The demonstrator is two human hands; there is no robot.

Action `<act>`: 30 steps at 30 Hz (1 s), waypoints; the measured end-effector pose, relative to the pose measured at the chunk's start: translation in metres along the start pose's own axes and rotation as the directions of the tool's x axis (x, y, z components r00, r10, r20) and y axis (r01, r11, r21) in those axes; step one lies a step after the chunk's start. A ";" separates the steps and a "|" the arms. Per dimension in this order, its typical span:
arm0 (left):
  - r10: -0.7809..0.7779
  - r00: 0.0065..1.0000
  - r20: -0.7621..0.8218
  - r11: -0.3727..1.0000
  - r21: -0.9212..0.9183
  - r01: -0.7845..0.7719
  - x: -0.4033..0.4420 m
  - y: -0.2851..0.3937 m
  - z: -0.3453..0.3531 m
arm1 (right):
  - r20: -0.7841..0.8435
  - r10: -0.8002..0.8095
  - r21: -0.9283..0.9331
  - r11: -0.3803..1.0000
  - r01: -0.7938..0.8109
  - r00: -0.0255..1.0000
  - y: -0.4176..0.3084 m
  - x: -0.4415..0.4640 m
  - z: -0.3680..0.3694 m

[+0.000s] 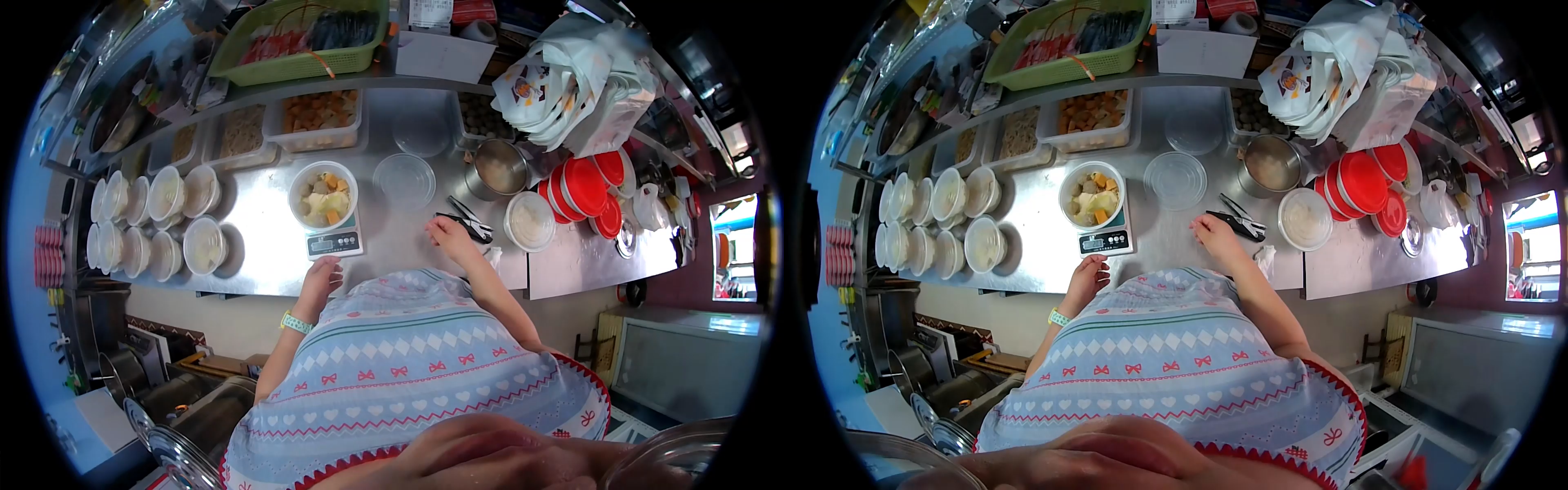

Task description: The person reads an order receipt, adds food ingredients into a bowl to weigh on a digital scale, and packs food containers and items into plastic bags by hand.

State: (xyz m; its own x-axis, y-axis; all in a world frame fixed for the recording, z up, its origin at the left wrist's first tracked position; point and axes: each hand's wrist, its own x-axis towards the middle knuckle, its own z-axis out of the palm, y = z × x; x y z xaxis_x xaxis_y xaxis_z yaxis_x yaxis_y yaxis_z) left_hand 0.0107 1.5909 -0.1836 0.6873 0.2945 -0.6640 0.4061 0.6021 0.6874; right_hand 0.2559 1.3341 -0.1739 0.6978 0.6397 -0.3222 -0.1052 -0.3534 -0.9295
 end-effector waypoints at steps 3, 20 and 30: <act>0.008 1.000 0.008 1.000 -0.008 -0.008 -0.003 -0.004 -0.001 | 0.021 0.003 0.021 1.000 -0.004 1.000 0.005 0.003 -0.001; -0.023 1.000 0.009 0.999 0.035 0.023 -0.004 -0.015 -0.009 | 0.070 0.037 0.007 0.999 -0.038 0.997 0.024 -0.001 0.006; -0.036 0.998 0.048 0.999 0.040 0.034 0.000 -0.014 -0.016 | 0.109 0.081 -0.074 0.995 -0.073 0.991 0.021 -0.004 0.012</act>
State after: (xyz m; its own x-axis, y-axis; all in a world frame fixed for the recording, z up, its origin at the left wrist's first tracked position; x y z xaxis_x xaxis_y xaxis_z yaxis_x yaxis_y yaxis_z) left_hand -0.0051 1.5940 -0.1979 0.7001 0.2369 -0.6736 0.4528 0.5820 0.6754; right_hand 0.2424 1.3324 -0.1943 0.6057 0.6795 -0.4140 -0.1036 -0.4485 -0.8877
